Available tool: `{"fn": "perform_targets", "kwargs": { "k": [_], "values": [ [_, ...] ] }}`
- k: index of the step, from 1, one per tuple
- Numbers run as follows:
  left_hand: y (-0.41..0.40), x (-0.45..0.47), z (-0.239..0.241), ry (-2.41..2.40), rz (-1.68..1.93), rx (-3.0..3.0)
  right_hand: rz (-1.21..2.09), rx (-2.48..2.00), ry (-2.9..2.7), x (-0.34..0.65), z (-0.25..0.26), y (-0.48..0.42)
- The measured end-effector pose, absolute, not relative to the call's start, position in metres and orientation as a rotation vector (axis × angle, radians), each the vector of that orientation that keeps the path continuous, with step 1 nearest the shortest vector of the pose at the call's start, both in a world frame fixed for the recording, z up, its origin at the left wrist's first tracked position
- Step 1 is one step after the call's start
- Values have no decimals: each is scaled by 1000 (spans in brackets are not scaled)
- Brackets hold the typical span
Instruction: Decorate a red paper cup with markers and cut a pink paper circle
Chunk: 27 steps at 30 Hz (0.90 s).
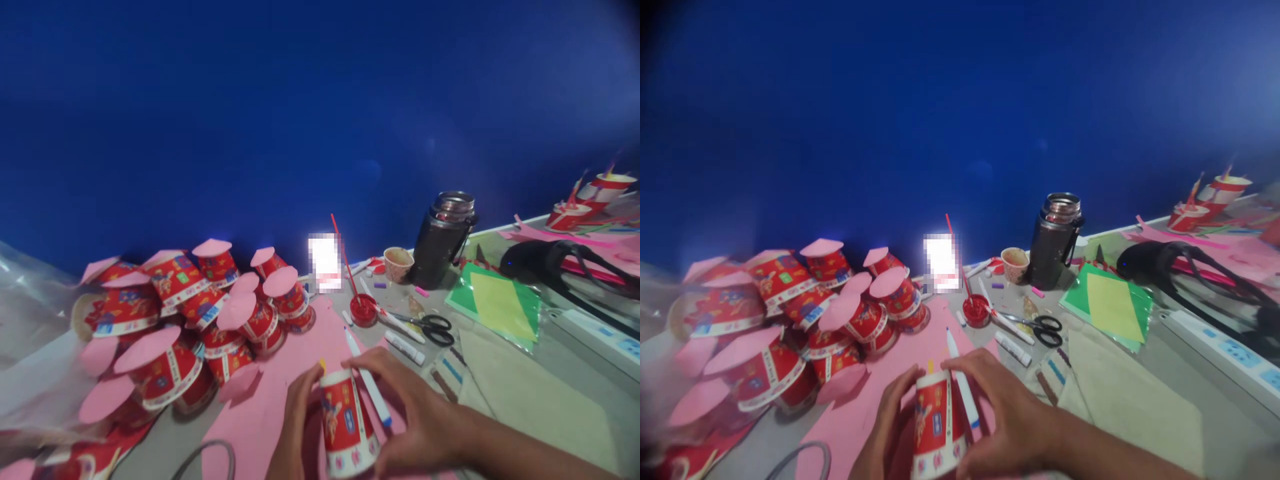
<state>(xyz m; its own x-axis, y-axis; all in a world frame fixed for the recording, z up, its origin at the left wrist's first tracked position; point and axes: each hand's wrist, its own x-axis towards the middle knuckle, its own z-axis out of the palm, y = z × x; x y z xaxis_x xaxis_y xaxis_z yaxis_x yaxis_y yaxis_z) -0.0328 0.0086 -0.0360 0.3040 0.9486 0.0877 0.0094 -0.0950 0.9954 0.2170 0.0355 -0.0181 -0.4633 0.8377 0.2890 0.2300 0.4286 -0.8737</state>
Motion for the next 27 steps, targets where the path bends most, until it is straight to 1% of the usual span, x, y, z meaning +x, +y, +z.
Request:
{"fn": "perform_targets", "kwargs": {
  "k": [4, 9, 12, 14, 16, 19, 23, 27],
  "values": [
    [6, -26, -9, 969, 929, 1336, 1027, -916, -1896, 224, -16, 36],
    [10, -33, -8, 956, 824, 1357, 1290, -930, -1728, 225, -16, 33],
    [11, -33, -8, 956, 828, 1369, 1335, -904, -1695, 225, -15, 32],
    [12, -34, -4, 953, 874, 1413, 1255, -896, -1762, 225, -14, 33],
    [13, -35, 0, 990, 894, 1552, 1092, -890, -1890, 225, -13, 34],
    [13, -37, 1, 1090, 824, 1820, 868, -859, -2047, 224, -13, 34],
    [7, -37, -4, 1093, 798, 1919, 815, -809, -2137, 220, -14, 31],
    [5, -36, -5, 1071, 868, 1735, 857, -819, -2045, 222, -13, 29]
  ]
}}
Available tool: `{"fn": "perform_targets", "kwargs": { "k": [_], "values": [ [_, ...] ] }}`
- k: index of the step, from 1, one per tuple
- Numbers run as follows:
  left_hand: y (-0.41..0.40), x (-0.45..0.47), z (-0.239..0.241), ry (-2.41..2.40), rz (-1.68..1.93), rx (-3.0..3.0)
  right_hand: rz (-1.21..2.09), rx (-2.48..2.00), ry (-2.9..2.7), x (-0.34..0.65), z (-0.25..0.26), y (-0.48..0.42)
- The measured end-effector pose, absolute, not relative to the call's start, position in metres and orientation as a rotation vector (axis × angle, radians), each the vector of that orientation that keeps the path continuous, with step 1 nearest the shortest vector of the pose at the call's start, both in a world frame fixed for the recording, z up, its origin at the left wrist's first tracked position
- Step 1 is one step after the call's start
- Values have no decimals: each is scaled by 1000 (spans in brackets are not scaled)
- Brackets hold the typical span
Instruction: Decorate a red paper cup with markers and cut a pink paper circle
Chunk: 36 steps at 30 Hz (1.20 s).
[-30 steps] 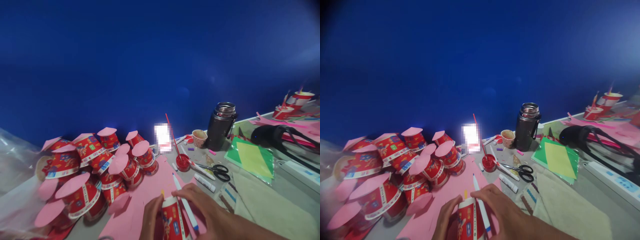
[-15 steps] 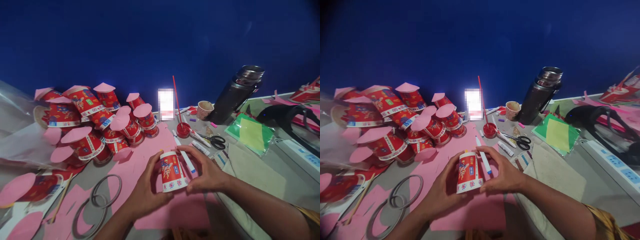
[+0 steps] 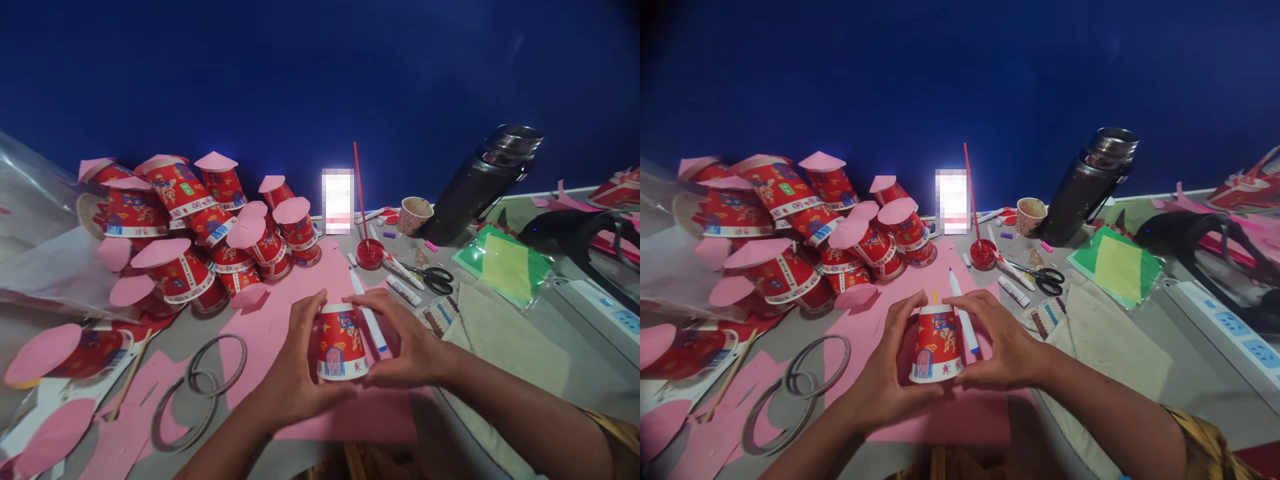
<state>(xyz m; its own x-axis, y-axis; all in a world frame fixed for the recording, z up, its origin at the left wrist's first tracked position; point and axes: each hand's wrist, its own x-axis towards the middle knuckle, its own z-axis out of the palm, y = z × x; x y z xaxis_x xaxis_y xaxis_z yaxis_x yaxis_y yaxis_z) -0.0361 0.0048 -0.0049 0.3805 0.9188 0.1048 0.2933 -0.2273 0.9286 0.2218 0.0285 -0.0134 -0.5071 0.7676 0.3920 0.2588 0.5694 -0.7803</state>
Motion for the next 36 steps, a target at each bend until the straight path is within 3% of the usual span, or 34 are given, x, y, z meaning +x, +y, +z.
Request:
{"fn": "perform_targets", "kwargs": {
  "k": [10, 25, 36],
  "values": [
    [15, -33, -11, 811, 927, 1110, 1422, -891, -1461, 223, -27, 30],
    [6, -33, -6, 1068, 881, 1875, 945, -850, -2078, 225, -11, 33],
    [17, -38, -5, 951, 812, 1625, 1261, -953, -1683, 226, -15, 28]
  ]
}}
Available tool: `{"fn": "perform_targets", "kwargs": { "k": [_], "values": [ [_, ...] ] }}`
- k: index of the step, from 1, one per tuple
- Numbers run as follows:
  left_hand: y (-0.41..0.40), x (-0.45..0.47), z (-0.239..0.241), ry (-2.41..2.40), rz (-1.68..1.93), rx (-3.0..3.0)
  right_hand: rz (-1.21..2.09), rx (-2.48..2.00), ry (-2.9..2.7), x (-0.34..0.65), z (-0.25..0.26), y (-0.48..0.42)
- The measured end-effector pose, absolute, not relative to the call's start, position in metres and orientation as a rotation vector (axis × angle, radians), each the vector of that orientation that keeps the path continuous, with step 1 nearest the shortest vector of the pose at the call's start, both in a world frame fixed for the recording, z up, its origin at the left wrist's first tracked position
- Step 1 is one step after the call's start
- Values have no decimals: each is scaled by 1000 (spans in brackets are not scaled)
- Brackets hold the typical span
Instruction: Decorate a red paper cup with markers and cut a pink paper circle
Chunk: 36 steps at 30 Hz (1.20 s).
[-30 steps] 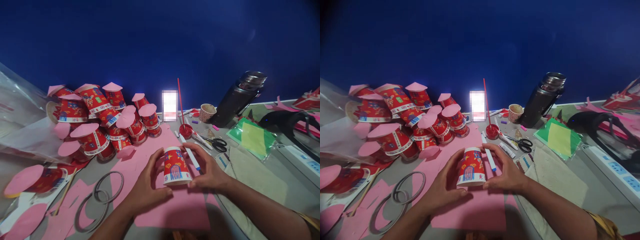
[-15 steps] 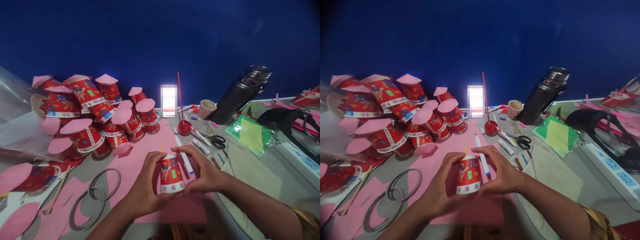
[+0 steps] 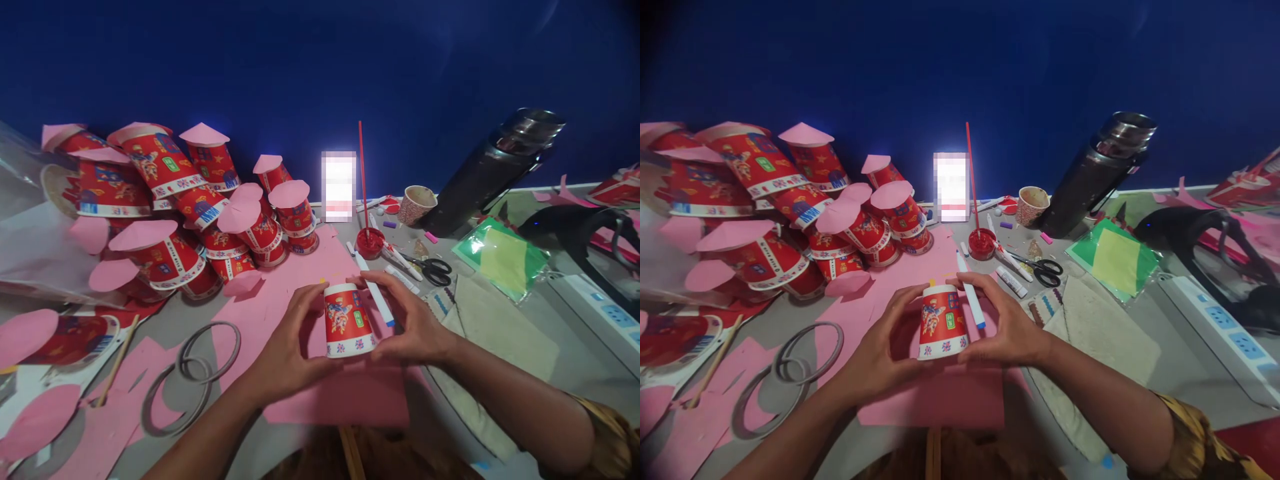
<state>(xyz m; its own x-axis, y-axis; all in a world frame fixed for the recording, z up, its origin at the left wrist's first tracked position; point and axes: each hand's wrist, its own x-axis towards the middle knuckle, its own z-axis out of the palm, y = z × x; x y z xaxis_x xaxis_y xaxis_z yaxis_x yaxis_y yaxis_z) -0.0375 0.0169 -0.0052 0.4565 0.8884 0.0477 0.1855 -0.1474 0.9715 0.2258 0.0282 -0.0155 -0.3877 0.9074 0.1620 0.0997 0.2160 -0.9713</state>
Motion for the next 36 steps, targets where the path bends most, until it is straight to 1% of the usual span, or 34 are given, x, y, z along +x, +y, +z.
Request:
{"fn": "perform_targets", "kwargs": {
  "k": [4, 11, 22, 27, 32, 36],
  "values": [
    [17, -36, -3, 968, 879, 1662, 1258, -911, -1700, 225, -14, 29],
    [15, -34, 3, 1006, 874, 1727, 1106, -948, -1864, 226, -7, 32],
    [15, -35, 0, 1003, 927, 1795, 1054, -946, -1938, 228, -8, 33],
    [14, -34, -1, 1077, 910, 1958, 1008, -936, -1974, 226, -8, 34],
    [16, -35, -7, 1166, 1016, 2215, 1010, -930, -1960, 226, -5, 35],
    [18, -38, -13, 1257, 1023, 2368, 1031, -951, -1933, 225, -4, 34]
  ]
}}
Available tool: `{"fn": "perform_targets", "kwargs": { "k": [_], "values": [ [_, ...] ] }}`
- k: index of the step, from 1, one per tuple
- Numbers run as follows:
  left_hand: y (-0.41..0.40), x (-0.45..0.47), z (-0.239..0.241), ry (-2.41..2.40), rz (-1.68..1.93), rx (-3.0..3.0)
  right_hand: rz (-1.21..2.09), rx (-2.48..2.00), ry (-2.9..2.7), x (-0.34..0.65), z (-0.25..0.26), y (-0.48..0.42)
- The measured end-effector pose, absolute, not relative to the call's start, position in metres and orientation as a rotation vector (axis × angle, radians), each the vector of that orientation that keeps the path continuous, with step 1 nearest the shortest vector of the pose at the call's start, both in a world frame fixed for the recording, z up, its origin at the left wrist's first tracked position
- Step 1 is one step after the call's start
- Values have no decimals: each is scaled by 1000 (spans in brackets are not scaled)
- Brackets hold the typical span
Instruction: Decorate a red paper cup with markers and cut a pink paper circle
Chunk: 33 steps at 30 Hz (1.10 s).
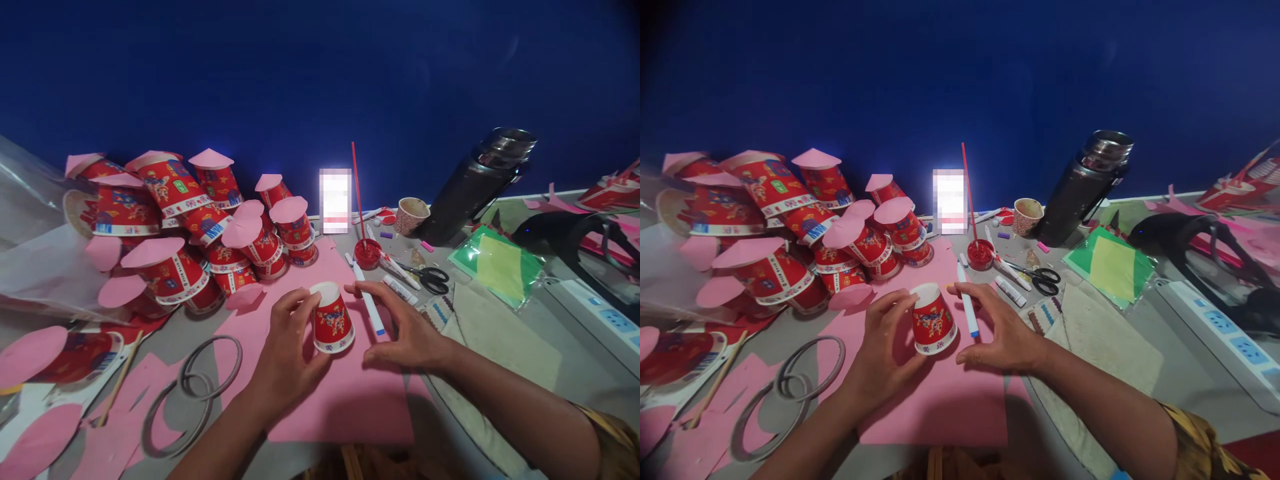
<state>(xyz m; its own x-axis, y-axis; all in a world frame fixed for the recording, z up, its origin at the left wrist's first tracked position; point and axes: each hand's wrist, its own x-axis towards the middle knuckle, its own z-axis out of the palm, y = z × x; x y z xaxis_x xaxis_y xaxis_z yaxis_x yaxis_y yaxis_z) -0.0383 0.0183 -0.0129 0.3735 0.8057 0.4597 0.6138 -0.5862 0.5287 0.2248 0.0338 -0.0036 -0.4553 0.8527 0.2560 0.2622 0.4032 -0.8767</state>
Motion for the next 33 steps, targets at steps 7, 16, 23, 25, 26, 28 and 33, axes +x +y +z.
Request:
{"fn": "perform_targets", "kwargs": {
  "k": [7, 16, 23, 25, 26, 28, 33],
  "values": [
    [25, -39, -22, 1437, 1155, 2723, 780, -1116, -2000, 221, -17, 37],
    [20, -37, -28, 1374, 1098, 2777, 418, -1584, -2362, 217, -9, 39],
    [26, -34, -15, 1514, 1254, 2297, 300, -1651, -2452, 218, -1, 42],
    [31, -38, -9, 1557, 1239, 2243, 298, -1666, -2471, 219, 0, 43],
    [34, -40, -6, 1564, 1231, 2222, 297, -1672, -2484, 220, 1, 44],
    [37, -42, -1, 1592, 1233, 2123, 290, -1679, -2514, 220, 2, 44],
    [43, -34, 9, 1533, 972, 1988, 216, -1729, -2568, 221, 9, 44]
  ]
}}
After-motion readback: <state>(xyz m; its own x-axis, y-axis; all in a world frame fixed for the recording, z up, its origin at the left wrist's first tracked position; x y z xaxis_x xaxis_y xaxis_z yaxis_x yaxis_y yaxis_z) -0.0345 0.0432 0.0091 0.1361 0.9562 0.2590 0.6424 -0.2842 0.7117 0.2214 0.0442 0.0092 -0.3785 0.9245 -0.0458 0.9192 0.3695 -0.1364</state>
